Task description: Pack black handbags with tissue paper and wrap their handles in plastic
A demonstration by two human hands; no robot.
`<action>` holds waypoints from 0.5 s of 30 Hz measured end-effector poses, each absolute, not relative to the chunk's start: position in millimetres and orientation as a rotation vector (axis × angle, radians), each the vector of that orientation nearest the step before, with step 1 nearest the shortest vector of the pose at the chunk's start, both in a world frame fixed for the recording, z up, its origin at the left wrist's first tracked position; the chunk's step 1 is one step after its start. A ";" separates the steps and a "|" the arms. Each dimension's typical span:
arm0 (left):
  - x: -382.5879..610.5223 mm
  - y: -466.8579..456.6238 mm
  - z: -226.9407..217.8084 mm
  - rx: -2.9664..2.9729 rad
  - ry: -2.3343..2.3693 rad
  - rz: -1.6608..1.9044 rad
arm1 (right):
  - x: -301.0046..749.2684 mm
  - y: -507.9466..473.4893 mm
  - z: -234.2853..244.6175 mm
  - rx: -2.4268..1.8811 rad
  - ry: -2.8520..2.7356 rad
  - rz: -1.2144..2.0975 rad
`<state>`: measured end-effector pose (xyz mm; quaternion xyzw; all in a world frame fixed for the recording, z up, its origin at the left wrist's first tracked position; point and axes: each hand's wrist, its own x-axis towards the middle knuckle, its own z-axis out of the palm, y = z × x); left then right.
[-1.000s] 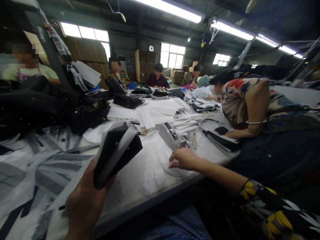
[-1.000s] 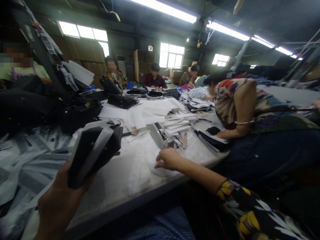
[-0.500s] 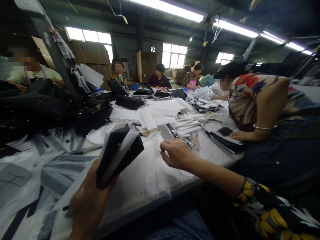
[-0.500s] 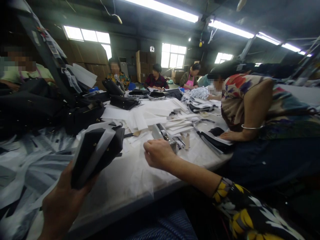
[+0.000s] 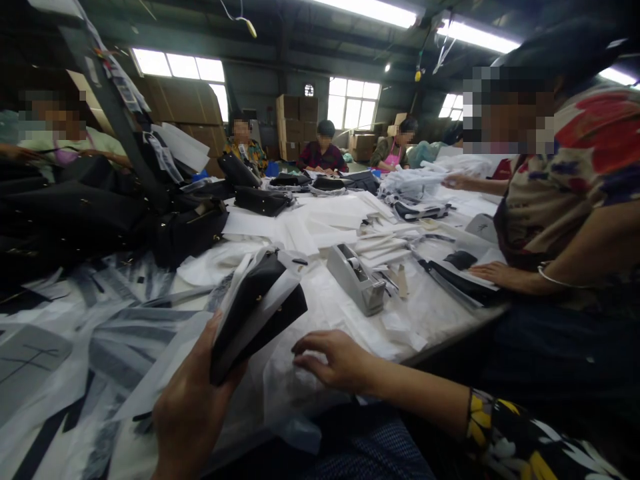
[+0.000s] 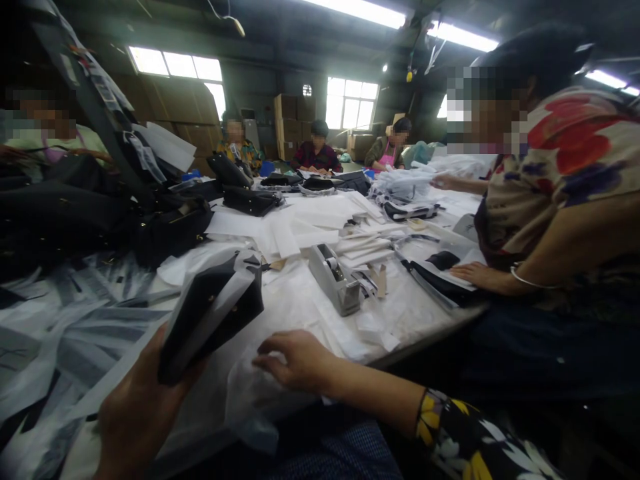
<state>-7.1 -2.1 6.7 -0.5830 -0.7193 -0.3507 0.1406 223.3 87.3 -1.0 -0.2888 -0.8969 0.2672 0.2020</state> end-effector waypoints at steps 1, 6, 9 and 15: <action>-6.7 -2.0 7.2 -1.683 -2.087 -1.025 | 223.6 101.0 -2.6 -0.929 -2.445 0.662; -7.0 -3.0 8.1 -1.622 -2.182 -1.025 | 203.8 183.6 -14.1 -1.246 -2.360 0.396; -9.8 -3.7 6.2 -1.581 -2.229 -0.994 | 189.0 218.5 -20.1 -1.281 -2.320 0.472; -26.3 -3.6 -3.2 -1.474 -2.294 -0.848 | 190.5 226.8 -31.4 -1.135 -2.137 0.772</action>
